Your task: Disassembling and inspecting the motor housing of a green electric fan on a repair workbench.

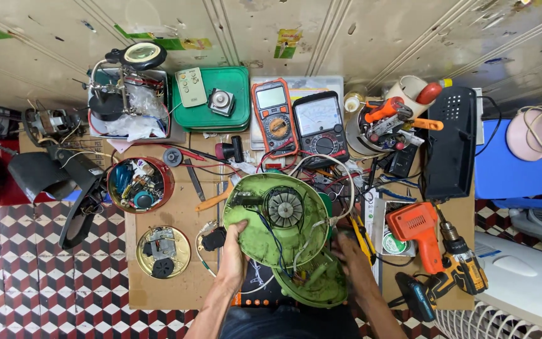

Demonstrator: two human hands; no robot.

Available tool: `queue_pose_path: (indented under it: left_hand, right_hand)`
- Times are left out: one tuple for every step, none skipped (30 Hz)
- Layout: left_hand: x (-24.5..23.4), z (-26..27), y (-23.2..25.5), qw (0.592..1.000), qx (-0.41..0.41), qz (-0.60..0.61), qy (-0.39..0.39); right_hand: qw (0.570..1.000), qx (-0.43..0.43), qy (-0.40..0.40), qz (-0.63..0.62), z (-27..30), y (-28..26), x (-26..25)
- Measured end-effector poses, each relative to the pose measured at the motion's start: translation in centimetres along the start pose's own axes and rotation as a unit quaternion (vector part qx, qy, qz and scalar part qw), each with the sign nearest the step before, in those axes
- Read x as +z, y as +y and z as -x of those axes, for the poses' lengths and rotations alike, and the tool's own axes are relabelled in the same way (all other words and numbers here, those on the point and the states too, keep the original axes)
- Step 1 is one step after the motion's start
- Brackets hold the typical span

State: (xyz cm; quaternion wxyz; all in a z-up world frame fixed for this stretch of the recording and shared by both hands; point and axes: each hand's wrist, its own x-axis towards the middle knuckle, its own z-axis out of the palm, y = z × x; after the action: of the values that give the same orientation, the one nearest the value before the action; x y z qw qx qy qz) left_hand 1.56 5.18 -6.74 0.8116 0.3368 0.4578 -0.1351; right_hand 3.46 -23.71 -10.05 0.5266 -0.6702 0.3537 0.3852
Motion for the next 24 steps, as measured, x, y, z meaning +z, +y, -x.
queue_pose_path:
  left_hand:
    - [-0.1,0.0,0.0,1.0,0.001,0.001,0.001]
    - [-0.1,-0.1,-0.1,1.0,-0.001,0.001,-0.005]
    - [0.0,-0.1,-0.1,1.0,-0.004,0.001,-0.01]
    - [0.2,-0.1,0.0,1.0,-0.004,0.001,-0.012]
    - [0.4,0.0,0.1,1.0,-0.001,-0.001,-0.011]
    - [0.4,0.2,0.3,1.0,0.005,-0.002,-0.006]
    - [0.2,0.1,0.1,1.0,0.007,-0.001,-0.005]
    - [-0.1,0.1,-0.1,1.0,0.003,0.001,-0.008]
    - [-0.4,0.0,-0.3,1.0,-0.001,0.002,-0.011]
    - [-0.3,-0.1,-0.5,1.0,-0.002,0.003,-0.011]
    - [-0.2,-0.1,-0.8,1.0,0.0,0.002,-0.01]
    - [-0.2,-0.2,-1.0,1.0,0.002,0.001,-0.01]
    - [0.2,0.1,-1.1,1.0,0.001,0.001,-0.011]
    - [0.5,0.4,-1.1,1.0,-0.001,-0.013,-0.008]
    - [0.8,0.8,-1.1,1.0,-0.003,-0.028,-0.005]
    - [0.9,0.8,-1.4,1.0,-0.002,-0.027,-0.006]
    - [0.9,0.9,-1.6,1.0,0.012,0.005,-0.008]
    - [1.0,0.9,-2.0,0.999,0.025,0.038,-0.01]
    - [0.9,0.8,-2.3,0.999,0.026,0.039,-0.01]
    - [0.7,0.7,-2.6,0.998,0.03,0.063,-0.008]
    - [0.6,0.6,-3.0,0.996,0.035,0.087,-0.007]
    - [0.9,0.9,-3.0,0.995,0.035,0.088,-0.007]
    - [1.3,1.3,-2.9,0.995,0.035,0.098,0.008]
    - [1.7,1.6,-2.8,0.993,0.037,0.108,0.023]
  right_hand:
    - [1.0,0.0,-0.001,0.001,0.2,0.1,0.3]
    - [0.992,0.05,-0.078,-0.083,0.5,0.3,0.5]
    - [0.969,0.1,-0.155,-0.166,0.7,0.4,0.6]
    - [0.969,0.099,-0.153,-0.166,0.4,1.0,0.5]
    - [0.963,0.12,-0.162,-0.181,0.1,1.6,0.5]
    - [0.955,0.141,-0.174,-0.193,-0.3,2.1,0.6]
    - [0.955,0.141,-0.176,-0.192,0.1,1.7,0.3]
    - [0.96,0.132,-0.124,-0.214,0.4,1.3,-0.1]
    - [0.961,0.124,-0.072,-0.236,0.8,0.9,-0.4]
    - [0.961,0.124,-0.071,-0.235,1.4,0.0,-1.0]
    - [0.974,0.078,-0.048,-0.208,2.1,-0.9,-1.6]
    - [0.983,0.031,-0.025,-0.181,2.7,-1.8,-2.2]
    - [0.983,0.031,-0.023,-0.181,3.1,-2.7,-2.7]
    - [0.987,0.008,-0.008,-0.159,3.4,-3.7,-3.2]
    - [0.99,-0.015,0.008,-0.137,3.7,-4.6,-3.6]
    - [0.99,-0.016,0.008,-0.136,4.0,-5.7,-3.8]
    - [0.995,-0.032,0.02,-0.092,4.3,-6.8,-4.1]
    - [0.997,-0.047,0.032,-0.047,4.7,-7.8,-4.3]
    - [0.997,-0.048,0.032,-0.046,4.4,-8.4,-4.6]
    - [0.998,-0.052,0.025,-0.037,4.2,-8.9,-4.9]
    - [0.998,-0.056,0.018,-0.029,4.0,-9.3,-5.2]
    - [0.998,-0.057,0.018,-0.027,4.4,-10.3,-5.1]
    - [0.997,-0.082,0.009,0.001,4.8,-11.3,-5.0]
    - [0.994,-0.108,-0.001,0.03,5.2,-12.3,-4.8]
